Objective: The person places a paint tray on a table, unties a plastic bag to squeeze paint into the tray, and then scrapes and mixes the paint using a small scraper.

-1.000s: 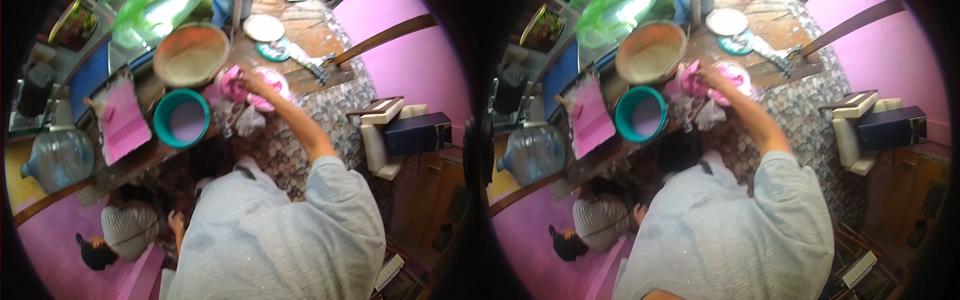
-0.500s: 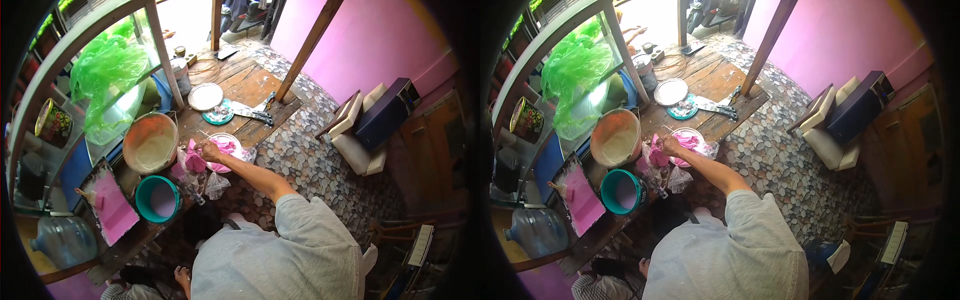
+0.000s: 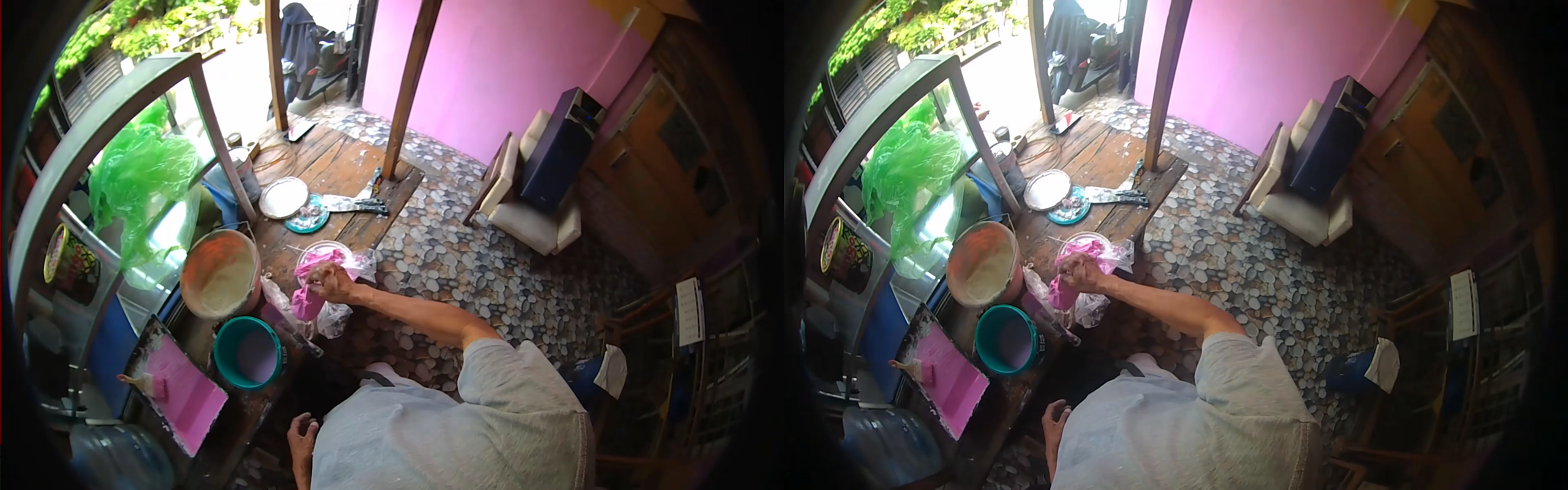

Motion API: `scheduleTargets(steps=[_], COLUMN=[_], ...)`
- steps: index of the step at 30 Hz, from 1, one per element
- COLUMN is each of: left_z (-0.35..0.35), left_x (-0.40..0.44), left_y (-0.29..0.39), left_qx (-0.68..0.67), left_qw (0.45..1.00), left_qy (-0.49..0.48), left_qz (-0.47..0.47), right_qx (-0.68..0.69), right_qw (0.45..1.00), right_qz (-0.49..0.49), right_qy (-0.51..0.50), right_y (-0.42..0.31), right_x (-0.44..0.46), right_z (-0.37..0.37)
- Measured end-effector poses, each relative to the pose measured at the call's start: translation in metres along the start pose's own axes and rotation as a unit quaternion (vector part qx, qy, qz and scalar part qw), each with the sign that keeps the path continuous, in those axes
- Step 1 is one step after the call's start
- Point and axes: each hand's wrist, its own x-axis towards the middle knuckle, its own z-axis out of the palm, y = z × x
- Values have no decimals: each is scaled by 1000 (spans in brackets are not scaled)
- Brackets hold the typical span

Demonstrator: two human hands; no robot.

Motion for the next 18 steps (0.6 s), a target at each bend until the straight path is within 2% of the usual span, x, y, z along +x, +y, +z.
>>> scheduleTargets(steps=[1, 3, 4, 5, 6, 7, 8, 9, 11, 12, 13, 14, 15, 17, 18], left_z=[1, 0, 4, 9, 14, 10, 7, 3, -4, -8, -12, -13, -16, -13, -11], left_x=[1, 22, 26, 30, 33, 36, 38, 34, 20, 19, 15, 10, 2, -6, -5], left_y=[11, -7, 7, 8, 4, 9, 7, 6, -8, -13, -24, -39, -41, -41, -44], left_qx=[6, 39, 69, 68, 34, 110, 131, 133, 114, 103, 101, 62, 23, 27, -7], left_qw=[999, 991, 983, 981, 987, 979, 974, 977, 985, 987, 988, 991, 993, 994, 994], left_qy=[-34, -95, -111, -107, -93, -87, -94, -96, -82, -80, -73, -75, -80, -75, -68], left_qz=[7, 87, 126, 144, 128, 147, 158, 134, 104, 90, 92, 87, 82, 79, 85], right_qx=[11, 5, -358, -655, -579, -497, -294, -58, -43, -42, -37, -33, -34, 35, -20], right_qw=[999, 996, 926, 725, 790, 847, 948, 989, 994, 994, 995, 994, 994, 983, 983], right_qz=[-27, -63, -121, -211, -200, -188, -116, -76, -3, -12, 25, 64, 60, 140, 99], right_qy=[33, 61, 11, 17, 2, -11, 39, 114, 102, 98, 90, 85, 88, 116, 154], right_y=[-16, -29, -43, -48, -40, -29, -62, -94, -107, -112, -118, -122, -127, -135, -137], right_x=[-10, -30, -40, -53, -53, -52, -52, -52, -66, -70, -78, -84, -87, -98, -102], right_z=[-6, -6, -13, -12, -4, 3, -5, -13, -14, -16, -16, -16, -16, -18, -18])
